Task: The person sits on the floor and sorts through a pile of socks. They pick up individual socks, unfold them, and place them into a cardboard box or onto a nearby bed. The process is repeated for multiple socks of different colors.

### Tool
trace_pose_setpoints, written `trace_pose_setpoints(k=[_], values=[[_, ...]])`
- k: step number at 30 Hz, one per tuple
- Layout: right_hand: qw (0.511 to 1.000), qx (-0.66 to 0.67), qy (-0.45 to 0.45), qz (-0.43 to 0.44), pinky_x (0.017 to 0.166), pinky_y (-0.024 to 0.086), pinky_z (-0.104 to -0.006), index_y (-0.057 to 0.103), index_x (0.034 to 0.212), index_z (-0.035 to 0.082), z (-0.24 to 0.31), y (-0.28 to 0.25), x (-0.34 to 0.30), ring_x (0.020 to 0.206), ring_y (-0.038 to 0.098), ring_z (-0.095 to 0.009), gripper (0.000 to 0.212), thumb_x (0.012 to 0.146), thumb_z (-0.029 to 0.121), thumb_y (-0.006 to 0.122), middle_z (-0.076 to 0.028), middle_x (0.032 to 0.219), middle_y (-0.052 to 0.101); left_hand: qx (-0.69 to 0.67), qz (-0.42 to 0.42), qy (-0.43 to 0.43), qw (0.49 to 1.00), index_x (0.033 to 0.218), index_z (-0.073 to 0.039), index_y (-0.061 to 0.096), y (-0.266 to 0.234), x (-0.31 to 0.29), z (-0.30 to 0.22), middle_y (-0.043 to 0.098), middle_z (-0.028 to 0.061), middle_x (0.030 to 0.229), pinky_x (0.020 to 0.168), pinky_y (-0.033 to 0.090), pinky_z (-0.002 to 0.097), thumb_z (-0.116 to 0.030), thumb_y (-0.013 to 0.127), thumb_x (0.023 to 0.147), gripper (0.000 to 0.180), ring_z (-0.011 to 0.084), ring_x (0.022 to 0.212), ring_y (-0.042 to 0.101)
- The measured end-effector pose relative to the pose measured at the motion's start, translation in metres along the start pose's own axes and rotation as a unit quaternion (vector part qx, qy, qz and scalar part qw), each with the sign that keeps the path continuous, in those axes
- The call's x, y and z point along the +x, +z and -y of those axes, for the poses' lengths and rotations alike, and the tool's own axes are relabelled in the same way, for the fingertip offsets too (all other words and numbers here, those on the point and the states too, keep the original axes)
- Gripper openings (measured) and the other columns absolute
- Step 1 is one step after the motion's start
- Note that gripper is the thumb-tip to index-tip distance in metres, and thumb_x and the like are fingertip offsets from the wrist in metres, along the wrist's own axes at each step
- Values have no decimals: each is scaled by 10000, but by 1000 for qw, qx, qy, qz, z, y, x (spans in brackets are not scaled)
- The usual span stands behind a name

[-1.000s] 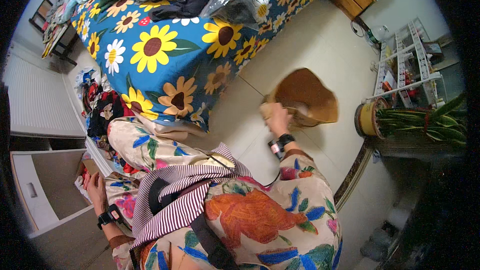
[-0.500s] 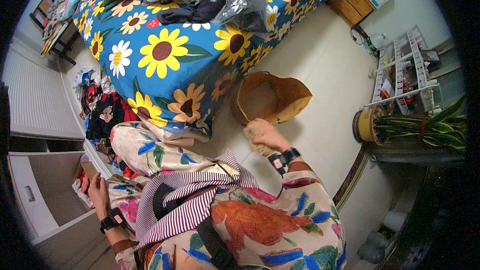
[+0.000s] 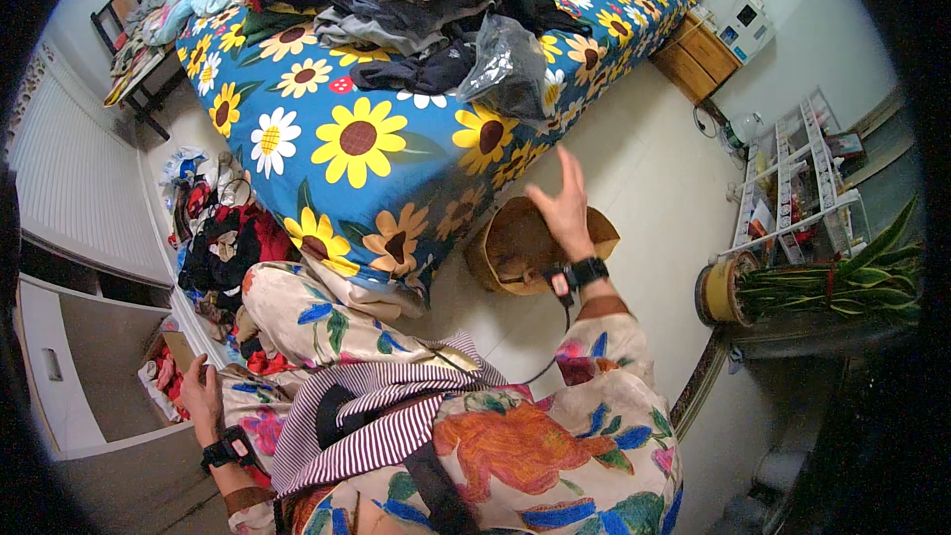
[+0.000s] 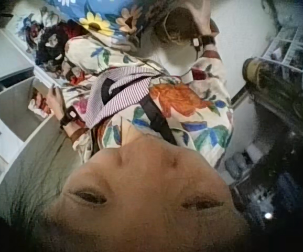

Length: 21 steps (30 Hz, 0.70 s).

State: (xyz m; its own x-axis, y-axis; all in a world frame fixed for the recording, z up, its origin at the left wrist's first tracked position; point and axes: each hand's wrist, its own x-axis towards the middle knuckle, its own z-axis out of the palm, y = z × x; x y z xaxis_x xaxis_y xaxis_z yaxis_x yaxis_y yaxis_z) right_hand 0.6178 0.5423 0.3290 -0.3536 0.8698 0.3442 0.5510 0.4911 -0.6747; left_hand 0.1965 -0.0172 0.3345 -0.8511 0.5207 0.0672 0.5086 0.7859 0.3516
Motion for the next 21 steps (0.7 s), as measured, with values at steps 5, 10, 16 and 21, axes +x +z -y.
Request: trace_pose_setpoints(k=[5, 10, 16, 21], values=[[986, -75, -136, -56, 1134, 202, -582, 284, 1503, 320, 68, 19, 131, 1388, 175, -534, 1075, 612, 517, 853, -295, 1548, 128, 9, -14, 16, 1000, 1150, -50, 667, 0, -1, 1, 674, 200, 980, 847, 460, 440, -229, 624, 881, 326, 356, 902, 624], [981, -190, -6, 38, 1054, 312, -547, 535, 1269, 272, 63, 64, 183, 1274, 343, -475, 765, 573, 460, 792, -260, 1422, 333, 16, -36, 26, 999, 1121, -72, 680, -1, -6, -2, 699, 152, 916, 823, 450, 443, -225, 634, 870, 297, 340, 885, 625], [940, 324, 81, -68, 793, 471, -267, 649, 968, 52, 6, 14, 162, 896, 577, -127, 227, 743, 25, 665, -28, 990, 634, -29, -51, 43, 997, 1114, -64, 679, -1, -6, -2, 687, 180, 929, 807, 461, 446, -206, 632, 874, 283, 359, 865, 624], [719, 678, 152, 5, 955, 496, -416, 541, 1299, 63, -27, -47, 11, 1072, 618, -264, 443, 1029, 374, 379, -103, 1264, 609, -6, -51, 33, 998, 1120, -61, 679, 1, -5, 1, 678, 186, 909, 800, 472, 444, -196, 632, 876, 284, 357, 856, 627]])
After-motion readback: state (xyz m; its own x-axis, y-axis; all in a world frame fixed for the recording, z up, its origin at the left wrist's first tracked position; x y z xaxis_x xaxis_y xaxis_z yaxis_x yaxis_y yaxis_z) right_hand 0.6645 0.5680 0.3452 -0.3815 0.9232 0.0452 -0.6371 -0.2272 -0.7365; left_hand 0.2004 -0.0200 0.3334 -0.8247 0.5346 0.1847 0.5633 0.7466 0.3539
